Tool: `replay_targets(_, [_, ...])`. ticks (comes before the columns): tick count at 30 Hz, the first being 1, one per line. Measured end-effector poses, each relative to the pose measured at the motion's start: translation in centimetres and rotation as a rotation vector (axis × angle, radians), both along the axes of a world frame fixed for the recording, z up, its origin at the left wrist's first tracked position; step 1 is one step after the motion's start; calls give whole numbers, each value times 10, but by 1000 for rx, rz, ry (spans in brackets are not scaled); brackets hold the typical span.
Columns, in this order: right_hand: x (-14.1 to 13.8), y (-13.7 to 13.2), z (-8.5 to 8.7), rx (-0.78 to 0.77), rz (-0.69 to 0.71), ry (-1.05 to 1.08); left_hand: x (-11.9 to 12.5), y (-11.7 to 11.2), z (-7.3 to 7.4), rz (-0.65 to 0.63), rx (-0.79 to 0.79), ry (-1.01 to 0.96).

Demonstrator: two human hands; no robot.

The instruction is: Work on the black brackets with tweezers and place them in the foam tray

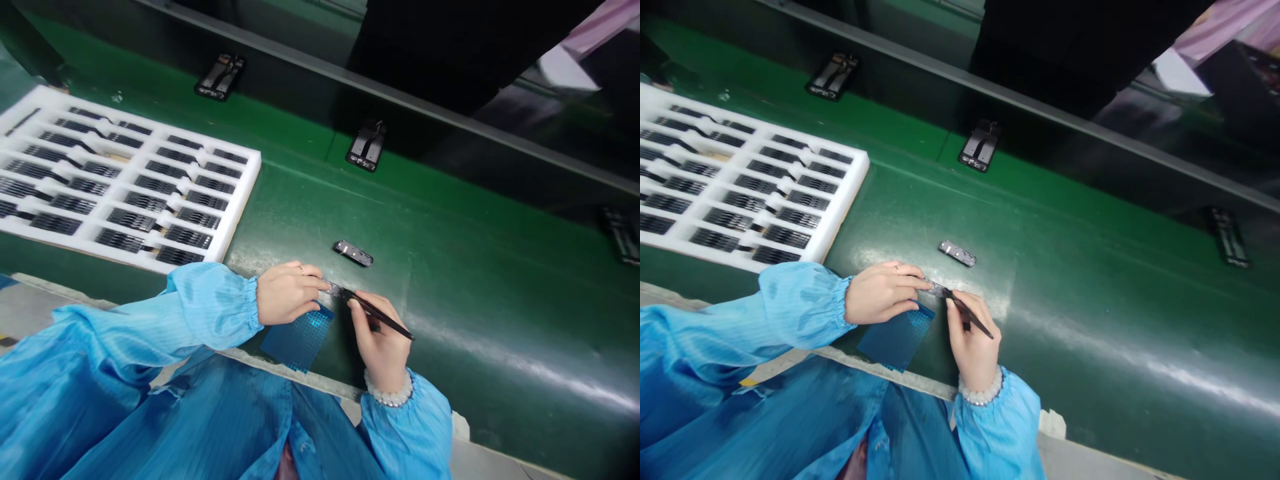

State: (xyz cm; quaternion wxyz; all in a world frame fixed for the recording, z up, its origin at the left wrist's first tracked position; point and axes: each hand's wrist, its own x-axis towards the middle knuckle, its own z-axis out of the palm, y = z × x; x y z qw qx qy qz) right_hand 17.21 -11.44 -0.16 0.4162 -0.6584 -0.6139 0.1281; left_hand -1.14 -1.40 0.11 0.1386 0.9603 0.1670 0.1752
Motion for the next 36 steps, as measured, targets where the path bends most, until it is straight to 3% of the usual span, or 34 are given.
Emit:
replay_targets(16, [3, 0, 2, -57, 61, -21, 0, 0, 1, -2, -48, 71])
replay_targets(21, [7, -3, -4, -14, -71, 132, 0, 0, 0, -10, -49, 92])
replay_targets(23, [10, 1, -5, 15, 4, 29, 0, 1, 0, -17, -47, 76])
replay_targets(27, [10, 16, -3, -44, 294, -308, -1, 3, 0, -32, -30, 28])
replay_targets(30, [7, 25, 0, -67, 332, -417, -2, 7, 2, -52, -27, -33])
replay_targets(36, [8, 33, 2, -49, 338, -435, -5, 15, 2, -48, -74, -33])
